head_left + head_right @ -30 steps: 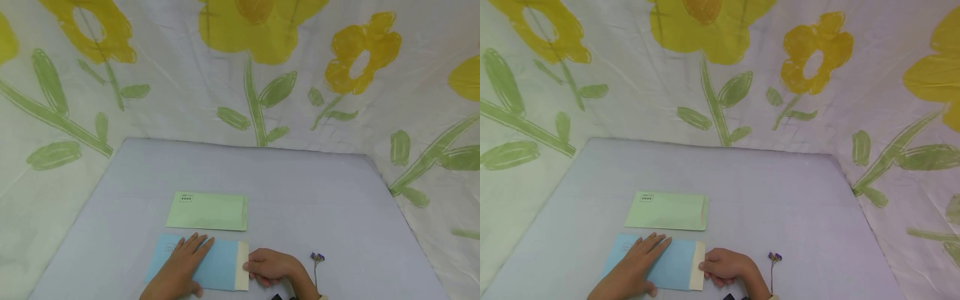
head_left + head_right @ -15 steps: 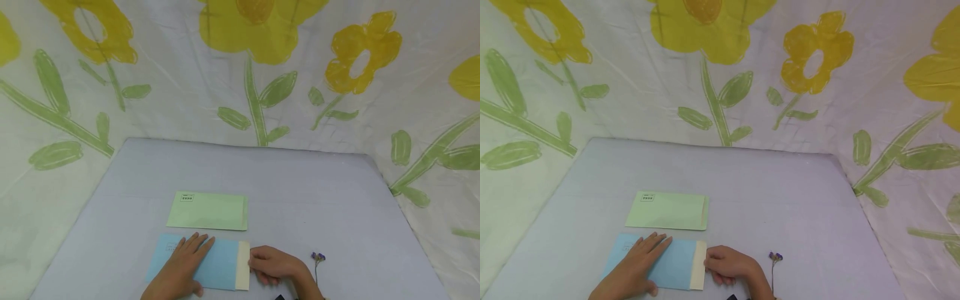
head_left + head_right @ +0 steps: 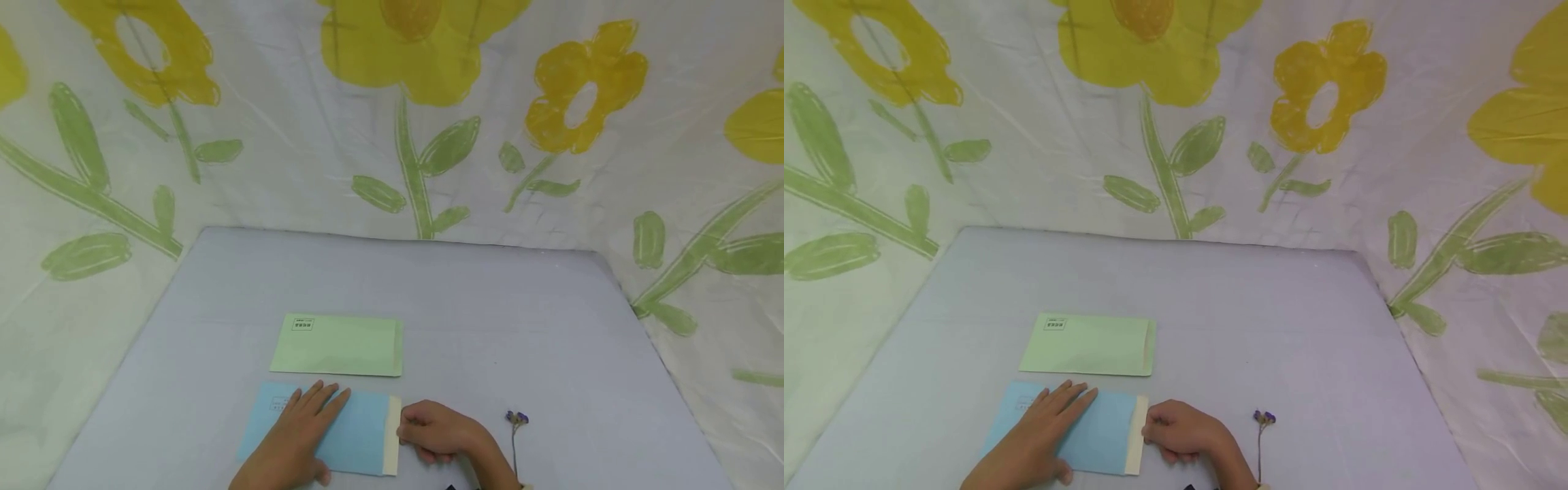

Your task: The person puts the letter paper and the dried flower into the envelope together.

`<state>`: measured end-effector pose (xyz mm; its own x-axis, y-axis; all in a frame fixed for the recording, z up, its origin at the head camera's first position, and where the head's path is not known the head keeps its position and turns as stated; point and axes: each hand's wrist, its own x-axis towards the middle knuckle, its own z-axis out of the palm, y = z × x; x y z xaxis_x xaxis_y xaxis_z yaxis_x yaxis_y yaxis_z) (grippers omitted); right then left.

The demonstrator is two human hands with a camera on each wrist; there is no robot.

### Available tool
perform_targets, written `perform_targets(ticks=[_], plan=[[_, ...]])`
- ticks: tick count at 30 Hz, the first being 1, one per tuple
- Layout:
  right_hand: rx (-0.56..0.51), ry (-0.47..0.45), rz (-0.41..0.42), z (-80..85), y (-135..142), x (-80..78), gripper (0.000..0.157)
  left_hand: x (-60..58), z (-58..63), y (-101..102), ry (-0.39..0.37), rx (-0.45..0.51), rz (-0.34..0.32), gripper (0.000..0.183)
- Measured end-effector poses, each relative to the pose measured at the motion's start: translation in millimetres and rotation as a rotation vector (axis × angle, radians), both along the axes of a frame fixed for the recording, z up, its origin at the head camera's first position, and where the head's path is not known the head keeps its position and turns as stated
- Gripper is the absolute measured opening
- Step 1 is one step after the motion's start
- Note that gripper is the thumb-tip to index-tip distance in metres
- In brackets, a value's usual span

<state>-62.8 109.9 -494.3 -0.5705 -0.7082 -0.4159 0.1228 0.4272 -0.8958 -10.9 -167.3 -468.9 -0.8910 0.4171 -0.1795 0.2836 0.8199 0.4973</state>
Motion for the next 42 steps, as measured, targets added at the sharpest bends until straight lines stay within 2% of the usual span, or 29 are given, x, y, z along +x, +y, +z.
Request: perform_targets(ticks=[14,20,29,39,42], plan=[[0.015,0.021,0.007,3.7,-10.4,-1.3,0.026,-0.3,-0.6,-1.1,-0.018,0.007,-0.003,0.118],[-0.027,0.012,-0.054,-2.0,-9.6,-1.1,0.023,-0.3,-0.4,-1.6,-0.015,0.01,-0.003,0.119],[-0.021,0.073,-0.125,-5.6,-17.4,3.7,0.019,-0.7,-2.1,-1.4,-0.025,0.008,-0.006,0.119],[-0.021,0.057,-0.091,-0.3,-18.0,2.3,0.015,-0.7,-1.7,-4.2,-0.01,0.016,-0.019,0.118],[-0.013,0.07,-0.11,-0.7,-19.1,2.9,0.013,-0.6,-1.5,-5.0,-0.009,0.023,-0.021,0.118]])
